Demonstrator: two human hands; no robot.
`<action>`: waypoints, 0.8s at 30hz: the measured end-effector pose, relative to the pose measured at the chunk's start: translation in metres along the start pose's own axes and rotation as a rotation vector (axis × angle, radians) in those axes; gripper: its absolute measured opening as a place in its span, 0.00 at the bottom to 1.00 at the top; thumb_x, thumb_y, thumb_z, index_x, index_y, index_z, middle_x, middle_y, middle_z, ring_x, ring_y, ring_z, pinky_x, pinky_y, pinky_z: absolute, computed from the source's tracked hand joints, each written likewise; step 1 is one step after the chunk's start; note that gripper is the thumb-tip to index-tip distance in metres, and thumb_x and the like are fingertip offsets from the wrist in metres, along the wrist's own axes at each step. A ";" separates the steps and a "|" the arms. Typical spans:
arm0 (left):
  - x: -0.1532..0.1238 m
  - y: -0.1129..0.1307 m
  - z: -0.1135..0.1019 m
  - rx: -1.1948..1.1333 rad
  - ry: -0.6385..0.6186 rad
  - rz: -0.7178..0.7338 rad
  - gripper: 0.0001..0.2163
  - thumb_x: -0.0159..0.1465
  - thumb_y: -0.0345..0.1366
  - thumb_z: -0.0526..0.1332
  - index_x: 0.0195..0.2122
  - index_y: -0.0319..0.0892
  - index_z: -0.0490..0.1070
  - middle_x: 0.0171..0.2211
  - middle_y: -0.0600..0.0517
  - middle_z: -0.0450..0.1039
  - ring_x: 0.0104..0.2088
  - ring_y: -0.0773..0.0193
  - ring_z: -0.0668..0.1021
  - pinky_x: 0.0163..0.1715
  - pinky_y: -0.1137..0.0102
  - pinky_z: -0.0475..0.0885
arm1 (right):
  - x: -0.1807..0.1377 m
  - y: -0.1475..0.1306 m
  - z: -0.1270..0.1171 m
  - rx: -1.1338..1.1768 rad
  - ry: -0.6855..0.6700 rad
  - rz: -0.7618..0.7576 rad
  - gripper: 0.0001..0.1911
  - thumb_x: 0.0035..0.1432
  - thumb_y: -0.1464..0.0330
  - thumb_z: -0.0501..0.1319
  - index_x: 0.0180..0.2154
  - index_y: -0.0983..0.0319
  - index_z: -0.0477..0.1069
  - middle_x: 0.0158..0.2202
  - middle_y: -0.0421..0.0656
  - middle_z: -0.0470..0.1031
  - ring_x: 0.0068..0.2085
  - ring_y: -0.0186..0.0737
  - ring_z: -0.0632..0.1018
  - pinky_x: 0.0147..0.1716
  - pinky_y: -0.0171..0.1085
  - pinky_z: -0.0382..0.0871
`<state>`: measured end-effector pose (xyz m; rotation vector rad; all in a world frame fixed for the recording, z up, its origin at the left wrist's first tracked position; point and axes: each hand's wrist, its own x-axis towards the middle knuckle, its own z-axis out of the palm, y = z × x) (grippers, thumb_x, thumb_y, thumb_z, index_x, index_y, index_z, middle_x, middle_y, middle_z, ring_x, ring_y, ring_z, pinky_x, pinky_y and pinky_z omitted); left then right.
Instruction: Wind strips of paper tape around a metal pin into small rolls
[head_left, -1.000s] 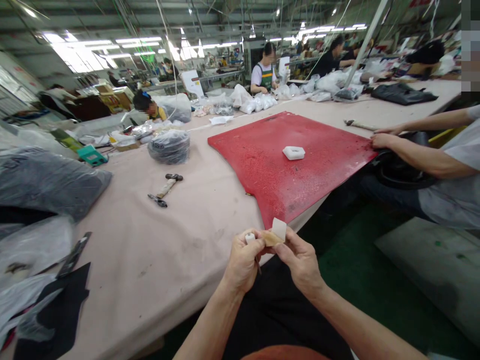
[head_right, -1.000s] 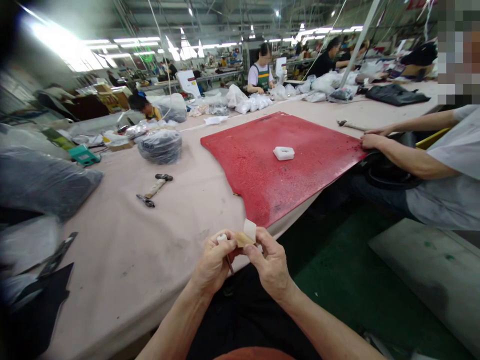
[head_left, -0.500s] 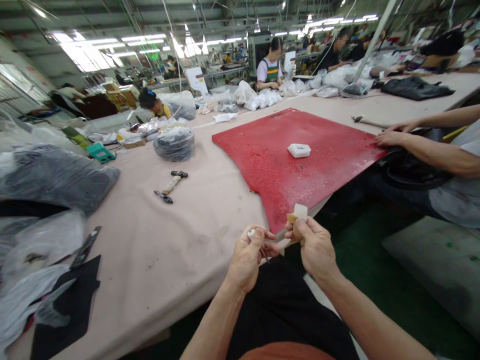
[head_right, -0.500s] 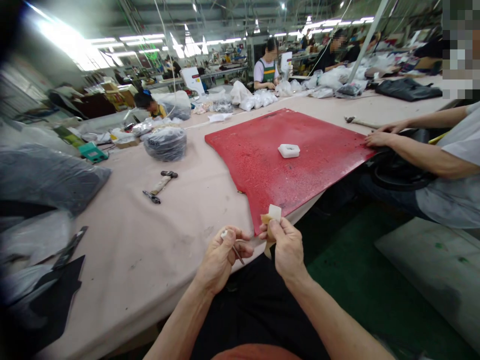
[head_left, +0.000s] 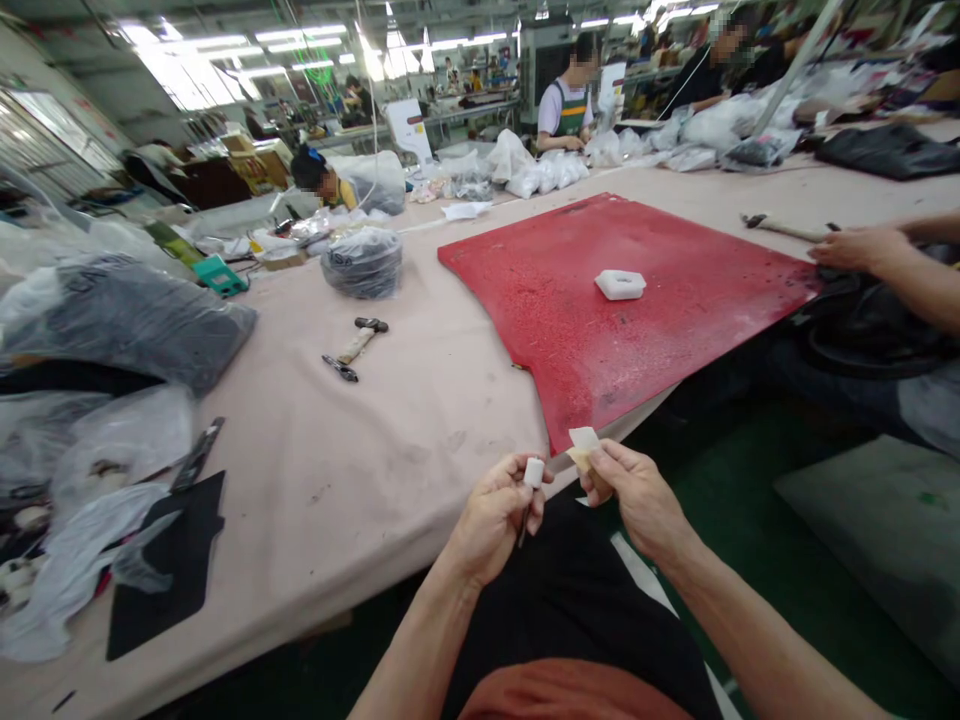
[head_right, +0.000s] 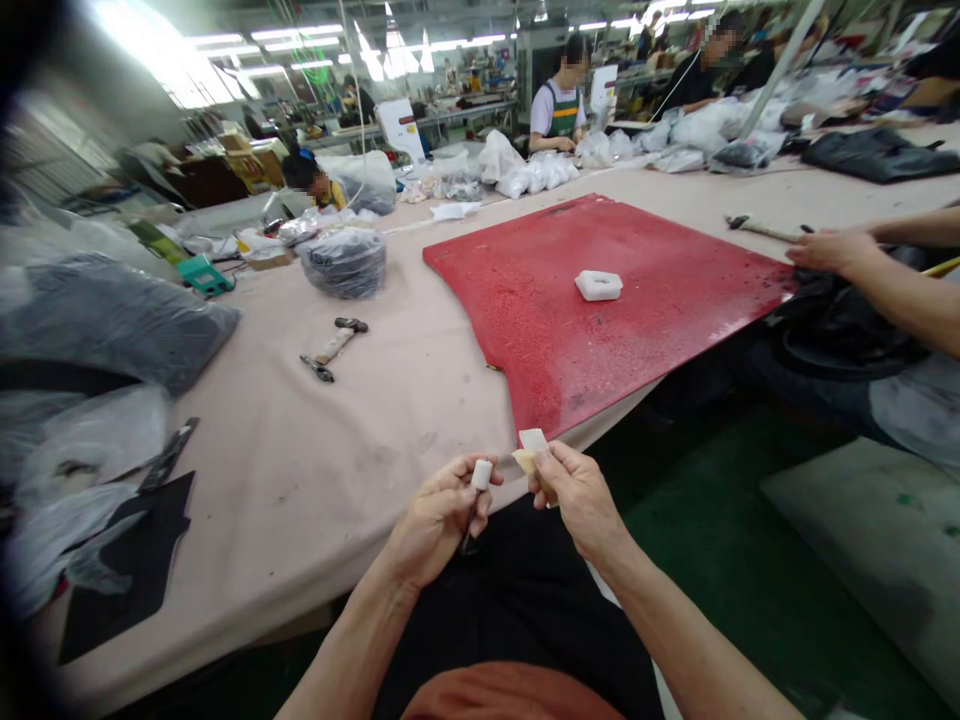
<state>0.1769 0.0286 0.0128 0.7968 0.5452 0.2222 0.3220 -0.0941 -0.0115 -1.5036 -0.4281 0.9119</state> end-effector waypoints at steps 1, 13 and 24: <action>0.000 -0.001 -0.001 -0.008 0.013 0.002 0.19 0.56 0.34 0.63 0.49 0.34 0.68 0.40 0.47 0.69 0.27 0.73 0.68 0.22 0.77 0.63 | 0.000 0.000 0.000 -0.001 -0.005 0.002 0.25 0.60 0.48 0.61 0.34 0.65 0.71 0.26 0.40 0.71 0.23 0.29 0.69 0.25 0.30 0.61; 0.002 -0.010 -0.006 0.020 0.265 0.109 0.21 0.47 0.30 0.73 0.43 0.37 0.72 0.33 0.53 0.73 0.27 0.73 0.74 0.27 0.77 0.68 | -0.006 0.008 0.002 -0.031 -0.080 0.026 0.24 0.61 0.48 0.61 0.33 0.65 0.70 0.27 0.40 0.71 0.25 0.30 0.70 0.27 0.32 0.62; 0.003 -0.017 -0.010 0.467 0.436 0.290 0.12 0.57 0.31 0.65 0.43 0.39 0.74 0.38 0.50 0.78 0.39 0.67 0.77 0.40 0.74 0.71 | -0.011 0.012 0.005 -0.102 -0.133 0.005 0.24 0.63 0.48 0.58 0.35 0.64 0.70 0.28 0.39 0.71 0.26 0.31 0.71 0.29 0.33 0.63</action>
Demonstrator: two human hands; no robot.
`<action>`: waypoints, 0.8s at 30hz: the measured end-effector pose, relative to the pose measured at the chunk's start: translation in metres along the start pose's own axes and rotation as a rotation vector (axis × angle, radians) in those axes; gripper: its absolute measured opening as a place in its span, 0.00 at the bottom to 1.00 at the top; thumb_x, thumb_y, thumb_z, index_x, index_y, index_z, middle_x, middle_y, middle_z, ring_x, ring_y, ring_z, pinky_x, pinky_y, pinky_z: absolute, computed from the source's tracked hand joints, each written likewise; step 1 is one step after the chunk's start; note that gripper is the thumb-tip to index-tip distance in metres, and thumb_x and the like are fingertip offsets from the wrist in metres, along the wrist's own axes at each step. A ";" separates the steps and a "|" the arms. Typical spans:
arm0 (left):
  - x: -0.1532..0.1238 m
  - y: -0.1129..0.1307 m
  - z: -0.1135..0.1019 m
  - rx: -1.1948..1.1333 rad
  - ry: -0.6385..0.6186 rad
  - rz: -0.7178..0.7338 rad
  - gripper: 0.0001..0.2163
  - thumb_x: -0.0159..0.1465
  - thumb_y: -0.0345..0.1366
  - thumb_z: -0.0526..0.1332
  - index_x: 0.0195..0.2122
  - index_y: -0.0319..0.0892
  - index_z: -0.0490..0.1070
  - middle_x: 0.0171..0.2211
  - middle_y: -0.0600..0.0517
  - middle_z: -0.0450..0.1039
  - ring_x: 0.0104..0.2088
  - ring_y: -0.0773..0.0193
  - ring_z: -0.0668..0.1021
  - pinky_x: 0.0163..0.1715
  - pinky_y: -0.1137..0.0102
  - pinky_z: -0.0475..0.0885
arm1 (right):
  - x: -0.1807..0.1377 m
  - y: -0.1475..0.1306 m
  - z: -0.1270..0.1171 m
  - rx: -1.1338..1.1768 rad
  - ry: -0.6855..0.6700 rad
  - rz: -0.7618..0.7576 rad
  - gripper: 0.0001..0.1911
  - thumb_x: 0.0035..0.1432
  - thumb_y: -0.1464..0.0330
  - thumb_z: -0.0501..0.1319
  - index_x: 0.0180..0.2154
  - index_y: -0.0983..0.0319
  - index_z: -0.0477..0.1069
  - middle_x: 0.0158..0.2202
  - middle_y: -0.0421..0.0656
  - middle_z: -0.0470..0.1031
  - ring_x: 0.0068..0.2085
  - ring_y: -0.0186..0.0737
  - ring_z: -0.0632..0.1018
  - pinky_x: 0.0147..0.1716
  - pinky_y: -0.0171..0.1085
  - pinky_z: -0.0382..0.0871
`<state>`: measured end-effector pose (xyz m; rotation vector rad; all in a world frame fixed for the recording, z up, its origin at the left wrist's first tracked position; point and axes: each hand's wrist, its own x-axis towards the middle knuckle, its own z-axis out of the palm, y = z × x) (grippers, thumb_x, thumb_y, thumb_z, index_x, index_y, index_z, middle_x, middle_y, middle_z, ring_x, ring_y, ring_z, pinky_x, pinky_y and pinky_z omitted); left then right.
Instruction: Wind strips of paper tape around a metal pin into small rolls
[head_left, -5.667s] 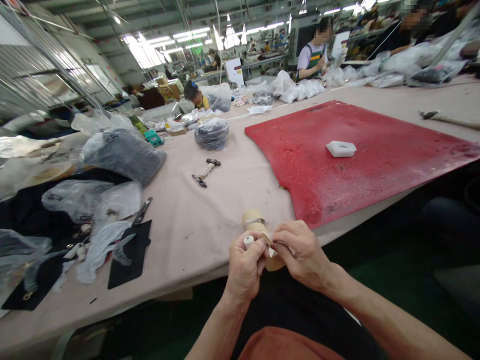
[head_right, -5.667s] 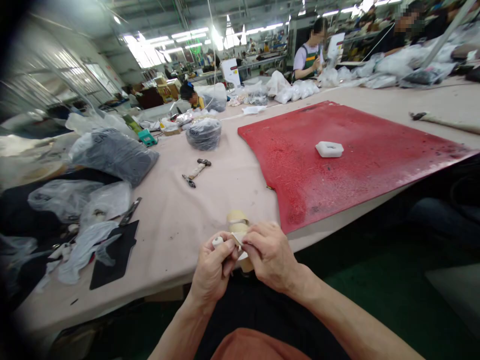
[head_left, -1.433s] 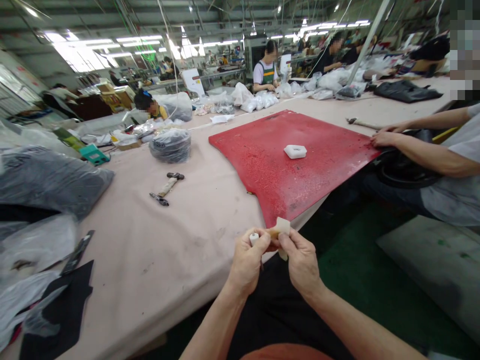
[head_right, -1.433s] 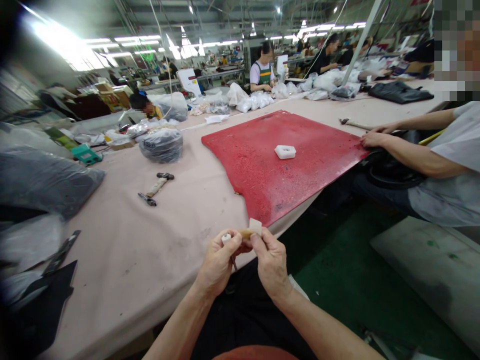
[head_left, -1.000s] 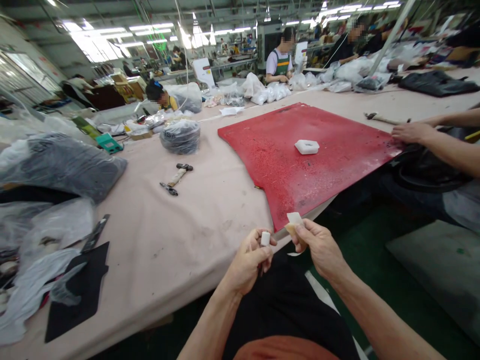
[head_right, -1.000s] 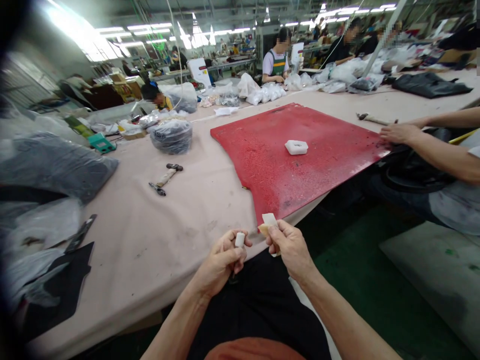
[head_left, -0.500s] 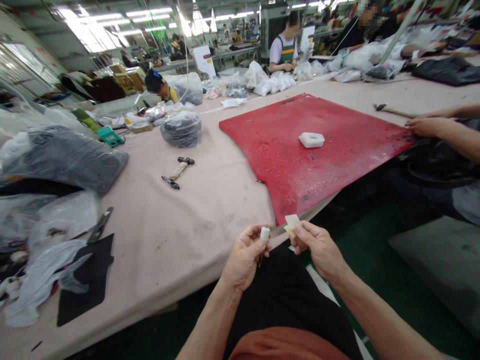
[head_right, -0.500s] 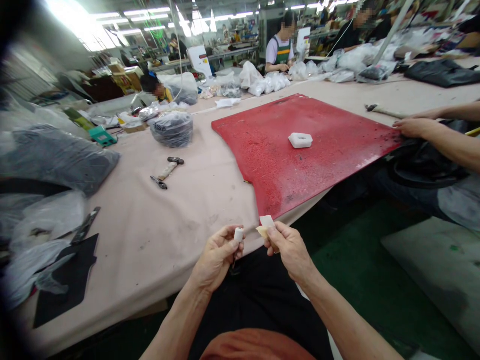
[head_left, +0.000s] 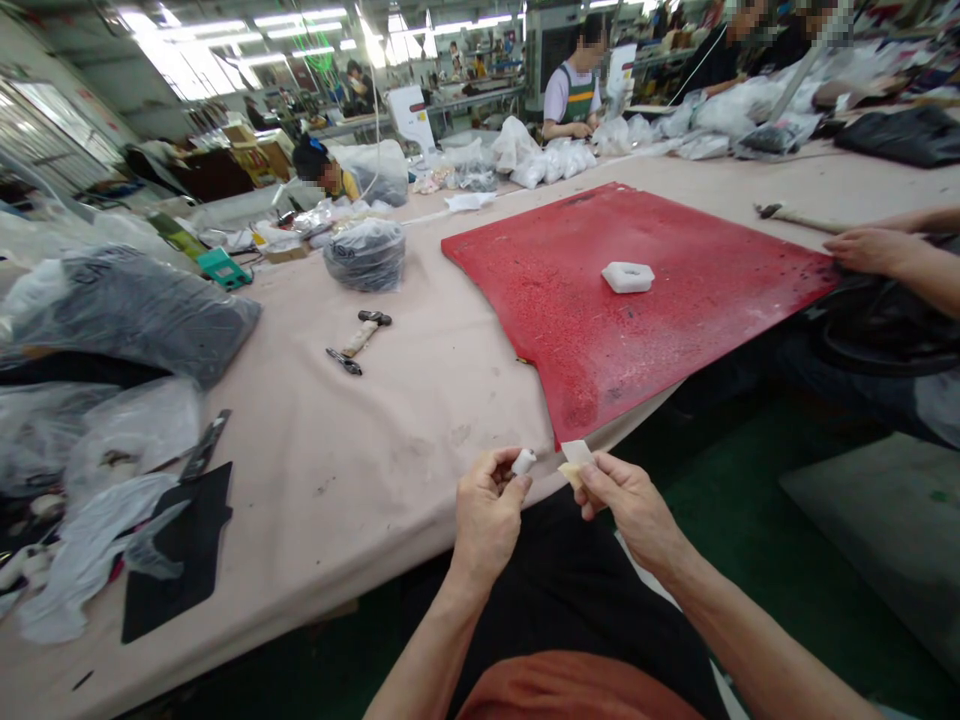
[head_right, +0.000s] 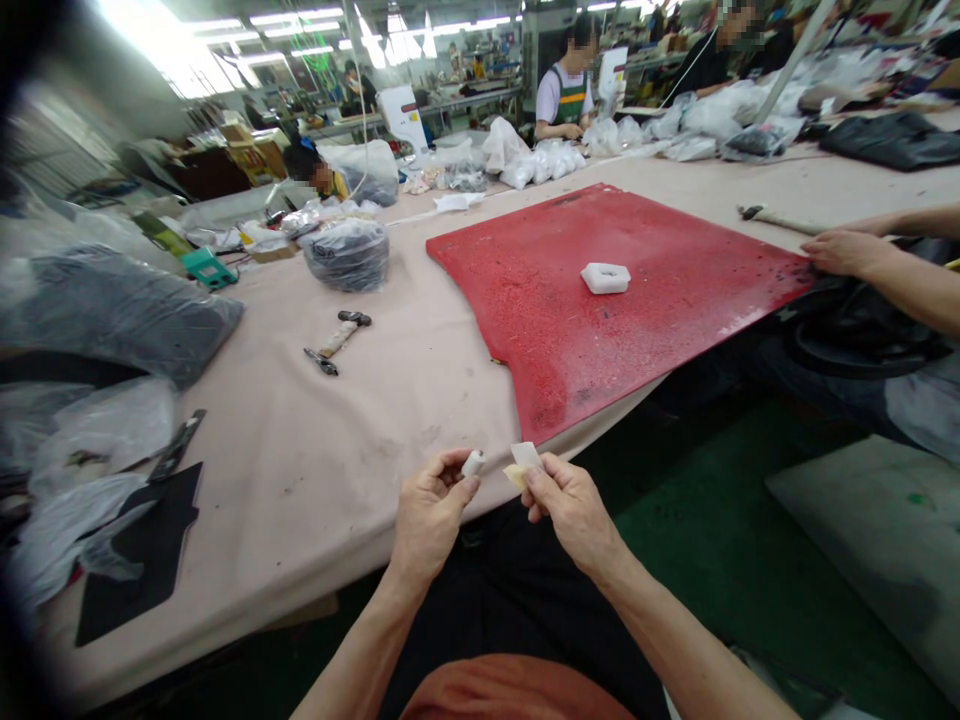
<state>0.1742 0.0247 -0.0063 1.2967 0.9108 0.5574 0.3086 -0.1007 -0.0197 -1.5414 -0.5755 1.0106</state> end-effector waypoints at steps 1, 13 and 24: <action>-0.001 0.000 0.000 0.031 -0.012 0.014 0.11 0.58 0.31 0.64 0.43 0.40 0.74 0.38 0.50 0.77 0.39 0.67 0.77 0.41 0.74 0.71 | 0.000 0.000 0.000 -0.002 -0.004 0.001 0.24 0.63 0.48 0.58 0.35 0.64 0.70 0.28 0.39 0.71 0.26 0.31 0.71 0.29 0.33 0.63; -0.004 0.000 -0.007 0.003 -0.069 0.032 0.14 0.65 0.44 0.61 0.47 0.41 0.74 0.39 0.50 0.76 0.35 0.67 0.78 0.43 0.71 0.73 | 0.001 -0.003 0.007 -0.035 -0.062 -0.031 0.24 0.65 0.49 0.55 0.33 0.64 0.69 0.28 0.39 0.71 0.27 0.32 0.71 0.31 0.34 0.63; -0.007 0.005 -0.006 -0.463 -0.196 -0.190 0.13 0.63 0.40 0.63 0.43 0.39 0.65 0.32 0.52 0.72 0.21 0.75 0.66 0.17 0.79 0.57 | -0.003 -0.005 0.010 -0.084 -0.114 -0.048 0.24 0.67 0.49 0.54 0.35 0.64 0.69 0.28 0.39 0.69 0.26 0.30 0.70 0.28 0.32 0.63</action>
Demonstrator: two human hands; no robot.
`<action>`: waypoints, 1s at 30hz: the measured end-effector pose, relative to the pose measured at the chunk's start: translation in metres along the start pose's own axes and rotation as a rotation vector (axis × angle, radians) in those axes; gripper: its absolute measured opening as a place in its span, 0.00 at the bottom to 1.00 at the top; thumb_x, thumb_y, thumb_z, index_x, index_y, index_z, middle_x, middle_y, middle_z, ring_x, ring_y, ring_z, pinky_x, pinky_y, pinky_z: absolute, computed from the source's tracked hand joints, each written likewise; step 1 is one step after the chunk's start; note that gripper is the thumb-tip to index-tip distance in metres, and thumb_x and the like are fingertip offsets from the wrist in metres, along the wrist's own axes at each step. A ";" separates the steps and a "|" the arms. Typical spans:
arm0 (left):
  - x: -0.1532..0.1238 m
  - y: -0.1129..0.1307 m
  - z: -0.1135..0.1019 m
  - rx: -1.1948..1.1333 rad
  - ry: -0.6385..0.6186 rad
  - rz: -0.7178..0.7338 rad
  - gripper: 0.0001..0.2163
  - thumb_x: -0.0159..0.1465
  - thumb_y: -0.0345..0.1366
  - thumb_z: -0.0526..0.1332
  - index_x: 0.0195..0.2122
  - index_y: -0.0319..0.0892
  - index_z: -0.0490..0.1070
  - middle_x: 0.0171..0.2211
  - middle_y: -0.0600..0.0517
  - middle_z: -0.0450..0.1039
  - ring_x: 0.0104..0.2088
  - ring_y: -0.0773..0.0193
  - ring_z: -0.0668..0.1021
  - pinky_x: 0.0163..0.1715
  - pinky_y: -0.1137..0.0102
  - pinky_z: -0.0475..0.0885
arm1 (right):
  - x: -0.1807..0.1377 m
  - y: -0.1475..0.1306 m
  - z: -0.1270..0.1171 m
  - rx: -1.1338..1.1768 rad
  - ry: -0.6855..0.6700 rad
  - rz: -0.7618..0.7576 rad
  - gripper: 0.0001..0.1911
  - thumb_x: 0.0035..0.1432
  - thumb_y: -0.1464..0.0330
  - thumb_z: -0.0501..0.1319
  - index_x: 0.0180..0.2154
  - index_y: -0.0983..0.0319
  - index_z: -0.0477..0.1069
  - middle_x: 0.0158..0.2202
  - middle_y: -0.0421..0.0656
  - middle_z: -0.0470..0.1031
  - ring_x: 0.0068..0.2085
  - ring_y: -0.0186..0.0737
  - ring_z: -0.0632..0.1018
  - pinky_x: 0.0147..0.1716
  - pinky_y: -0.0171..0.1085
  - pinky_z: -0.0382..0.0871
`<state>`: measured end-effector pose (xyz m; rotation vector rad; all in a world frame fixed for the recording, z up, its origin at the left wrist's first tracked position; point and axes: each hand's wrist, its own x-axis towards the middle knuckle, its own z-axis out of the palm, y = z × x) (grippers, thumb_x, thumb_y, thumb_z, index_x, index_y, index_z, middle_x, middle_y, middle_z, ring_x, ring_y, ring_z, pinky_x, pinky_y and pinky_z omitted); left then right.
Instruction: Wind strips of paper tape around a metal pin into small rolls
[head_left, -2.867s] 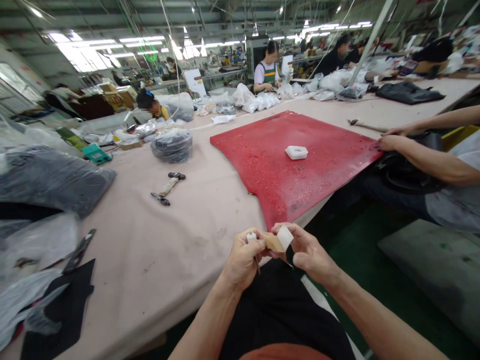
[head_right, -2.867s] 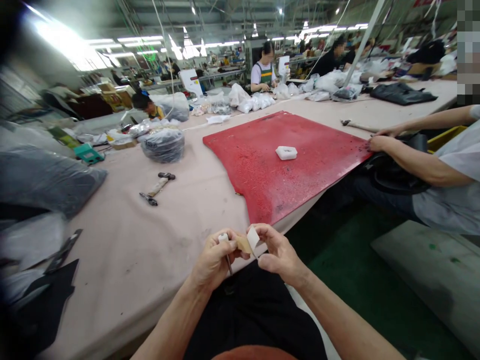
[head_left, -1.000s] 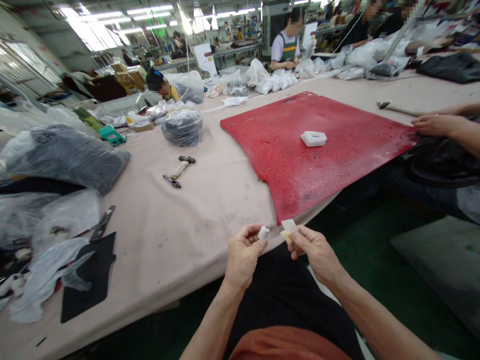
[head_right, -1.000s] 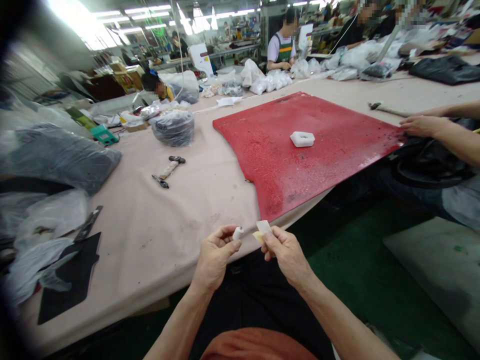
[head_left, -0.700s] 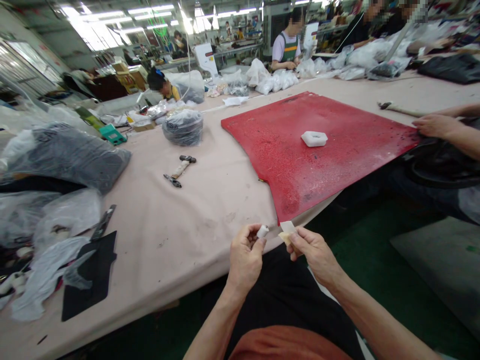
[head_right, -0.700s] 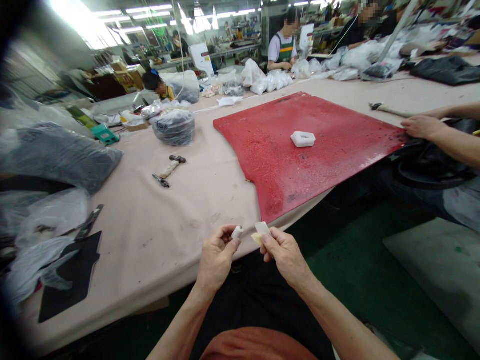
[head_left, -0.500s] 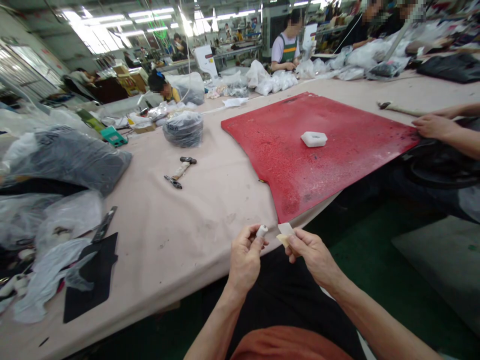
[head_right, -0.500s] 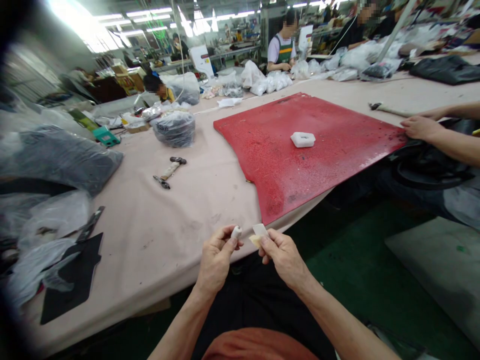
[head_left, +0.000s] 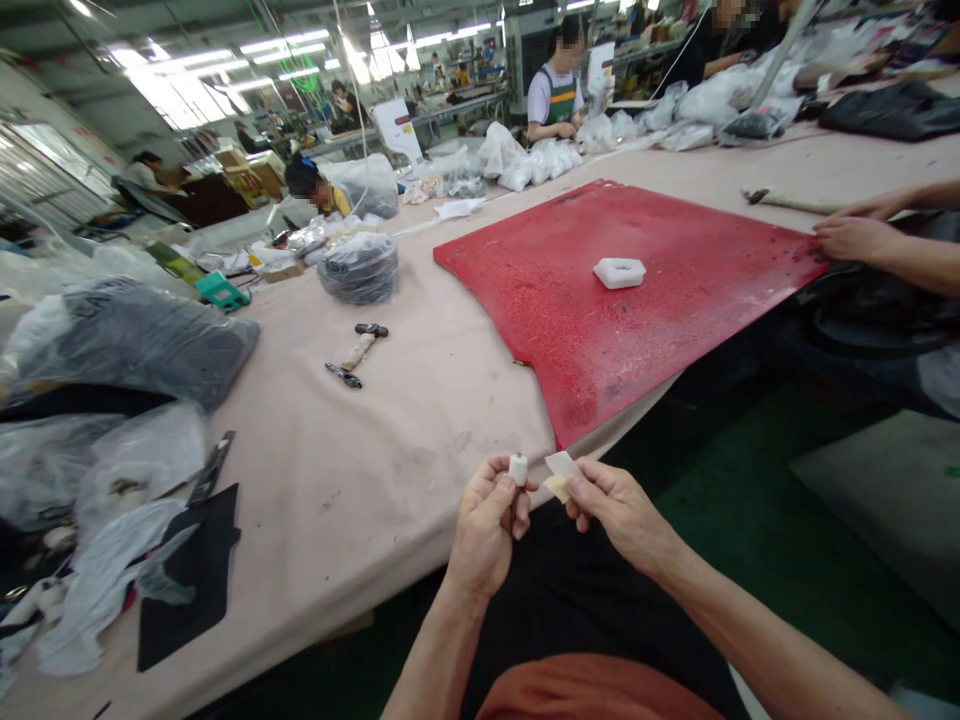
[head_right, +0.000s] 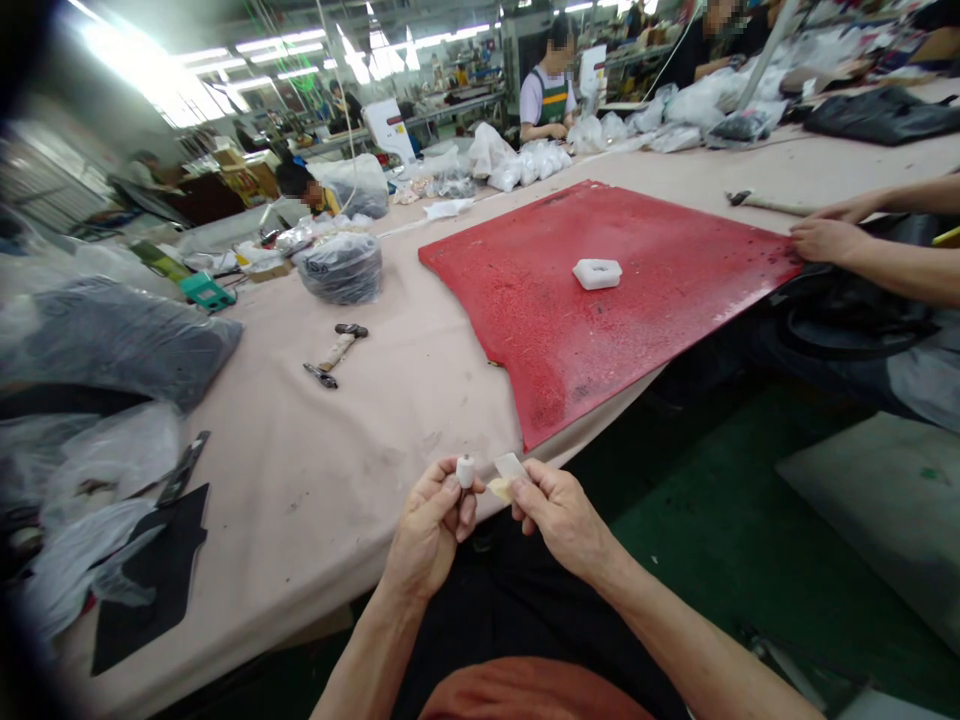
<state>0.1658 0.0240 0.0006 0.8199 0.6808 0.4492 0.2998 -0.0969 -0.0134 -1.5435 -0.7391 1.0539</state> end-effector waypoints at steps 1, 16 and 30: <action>0.000 0.000 0.000 -0.016 -0.007 -0.007 0.13 0.62 0.39 0.63 0.42 0.39 0.64 0.33 0.52 0.72 0.22 0.75 0.66 0.17 0.79 0.58 | 0.000 0.000 0.000 0.006 -0.002 0.002 0.24 0.67 0.49 0.54 0.36 0.64 0.69 0.28 0.38 0.69 0.26 0.30 0.70 0.28 0.32 0.63; 0.002 -0.001 -0.002 -0.040 0.024 -0.035 0.18 0.54 0.31 0.71 0.45 0.39 0.70 0.33 0.55 0.70 0.28 0.75 0.71 0.28 0.79 0.68 | -0.001 -0.008 0.005 -0.050 -0.091 0.073 0.18 0.67 0.55 0.52 0.41 0.61 0.72 0.24 0.36 0.67 0.23 0.28 0.67 0.23 0.29 0.61; -0.005 0.005 0.006 0.480 0.239 0.186 0.17 0.58 0.33 0.67 0.49 0.40 0.69 0.39 0.50 0.75 0.38 0.67 0.79 0.42 0.73 0.75 | 0.001 -0.017 0.006 -0.222 -0.096 0.048 0.15 0.65 0.59 0.52 0.37 0.61 0.71 0.23 0.35 0.67 0.22 0.28 0.66 0.23 0.30 0.58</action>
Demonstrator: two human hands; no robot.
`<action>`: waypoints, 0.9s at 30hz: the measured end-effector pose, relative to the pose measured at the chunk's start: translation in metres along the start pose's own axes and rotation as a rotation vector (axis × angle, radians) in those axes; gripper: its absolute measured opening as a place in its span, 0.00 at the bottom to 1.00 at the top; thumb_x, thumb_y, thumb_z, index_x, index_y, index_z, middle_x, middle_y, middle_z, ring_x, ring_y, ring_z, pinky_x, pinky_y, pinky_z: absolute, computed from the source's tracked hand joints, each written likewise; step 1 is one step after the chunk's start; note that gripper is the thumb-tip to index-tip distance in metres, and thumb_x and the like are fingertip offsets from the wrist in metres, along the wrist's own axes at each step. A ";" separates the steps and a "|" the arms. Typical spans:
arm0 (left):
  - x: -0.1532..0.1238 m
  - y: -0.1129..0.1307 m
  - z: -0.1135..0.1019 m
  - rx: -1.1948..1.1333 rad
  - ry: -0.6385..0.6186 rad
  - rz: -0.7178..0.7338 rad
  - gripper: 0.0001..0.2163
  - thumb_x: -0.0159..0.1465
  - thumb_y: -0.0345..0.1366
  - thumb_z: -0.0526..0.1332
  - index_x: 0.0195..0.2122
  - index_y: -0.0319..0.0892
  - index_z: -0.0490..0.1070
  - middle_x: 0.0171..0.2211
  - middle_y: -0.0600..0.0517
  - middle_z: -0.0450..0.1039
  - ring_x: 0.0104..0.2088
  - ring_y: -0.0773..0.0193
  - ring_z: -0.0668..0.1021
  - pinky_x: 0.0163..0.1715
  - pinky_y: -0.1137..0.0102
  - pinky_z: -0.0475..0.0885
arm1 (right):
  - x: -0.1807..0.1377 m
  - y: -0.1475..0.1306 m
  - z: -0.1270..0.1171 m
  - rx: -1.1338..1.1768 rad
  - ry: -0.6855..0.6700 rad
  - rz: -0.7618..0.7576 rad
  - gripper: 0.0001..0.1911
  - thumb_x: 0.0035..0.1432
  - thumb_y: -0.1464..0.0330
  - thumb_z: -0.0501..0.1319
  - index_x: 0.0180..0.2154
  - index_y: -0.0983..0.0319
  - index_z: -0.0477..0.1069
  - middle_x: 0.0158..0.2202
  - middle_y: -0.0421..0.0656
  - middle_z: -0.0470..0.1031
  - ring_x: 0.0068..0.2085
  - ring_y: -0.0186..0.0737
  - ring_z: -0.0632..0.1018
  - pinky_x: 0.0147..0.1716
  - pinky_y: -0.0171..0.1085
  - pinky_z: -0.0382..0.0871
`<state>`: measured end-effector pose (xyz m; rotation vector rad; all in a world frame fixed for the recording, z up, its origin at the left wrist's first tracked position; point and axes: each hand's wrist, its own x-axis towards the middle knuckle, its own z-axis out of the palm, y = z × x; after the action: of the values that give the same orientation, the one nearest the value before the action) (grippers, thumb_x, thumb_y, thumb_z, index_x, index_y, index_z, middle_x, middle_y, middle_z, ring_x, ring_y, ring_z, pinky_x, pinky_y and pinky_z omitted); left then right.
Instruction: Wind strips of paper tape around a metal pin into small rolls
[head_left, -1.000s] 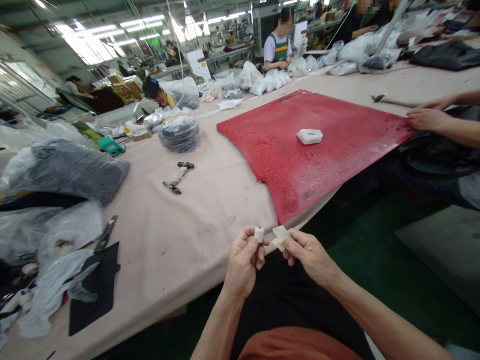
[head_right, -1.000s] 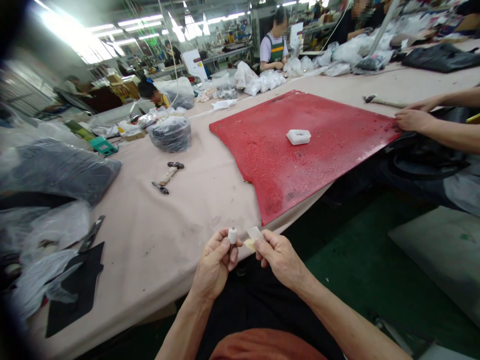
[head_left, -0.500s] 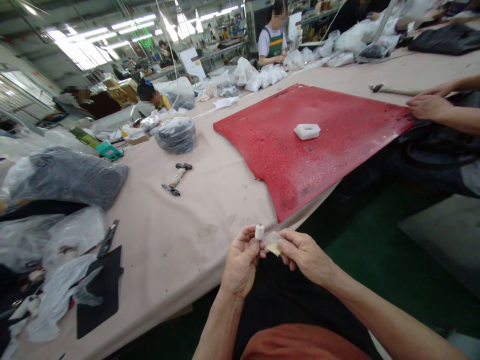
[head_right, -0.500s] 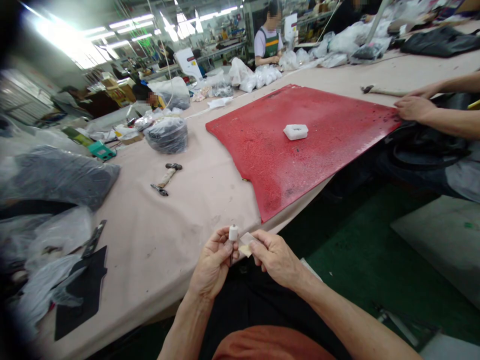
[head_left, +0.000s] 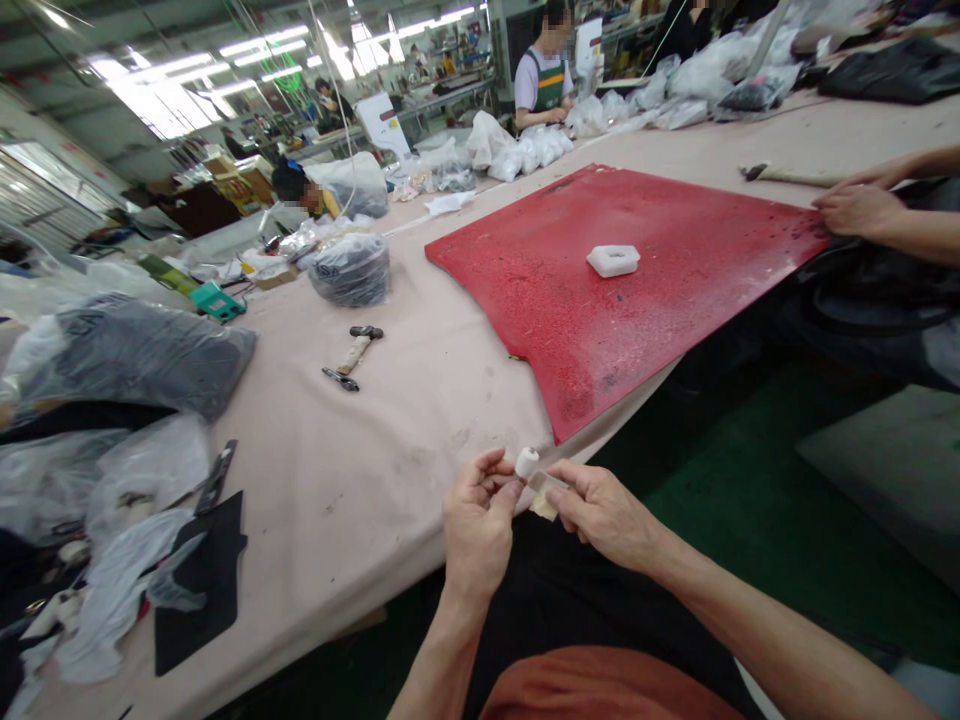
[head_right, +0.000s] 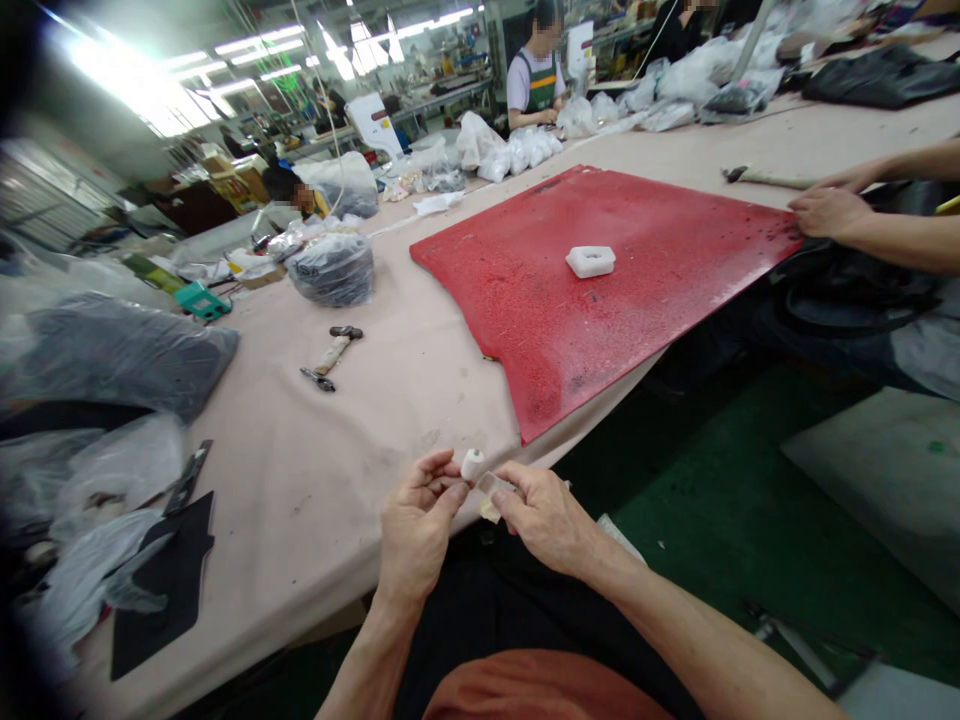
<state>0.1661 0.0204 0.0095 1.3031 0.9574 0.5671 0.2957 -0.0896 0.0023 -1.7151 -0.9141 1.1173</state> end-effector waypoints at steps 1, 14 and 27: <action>-0.001 0.000 0.001 0.058 0.029 0.034 0.17 0.59 0.34 0.67 0.49 0.41 0.70 0.40 0.50 0.76 0.39 0.66 0.79 0.43 0.72 0.76 | 0.000 -0.001 0.001 0.008 -0.006 -0.009 0.14 0.65 0.60 0.52 0.38 0.61 0.71 0.23 0.35 0.67 0.22 0.28 0.66 0.23 0.30 0.58; -0.005 -0.017 0.007 0.629 0.233 0.772 0.15 0.62 0.22 0.62 0.50 0.39 0.69 0.42 0.48 0.78 0.40 0.73 0.82 0.46 0.79 0.77 | 0.003 0.008 0.012 0.233 -0.019 -0.001 0.23 0.63 0.56 0.55 0.54 0.62 0.69 0.25 0.37 0.69 0.24 0.32 0.70 0.23 0.31 0.65; -0.004 -0.016 0.012 0.660 0.260 0.860 0.16 0.61 0.20 0.62 0.49 0.36 0.69 0.41 0.47 0.78 0.39 0.73 0.82 0.47 0.81 0.77 | 0.010 0.013 0.018 0.558 -0.032 -0.106 0.14 0.62 0.60 0.63 0.45 0.61 0.75 0.36 0.38 0.72 0.38 0.32 0.71 0.42 0.33 0.66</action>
<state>0.1719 0.0072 -0.0050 2.3057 0.7817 1.1554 0.2832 -0.0803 -0.0169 -1.1826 -0.6240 1.1931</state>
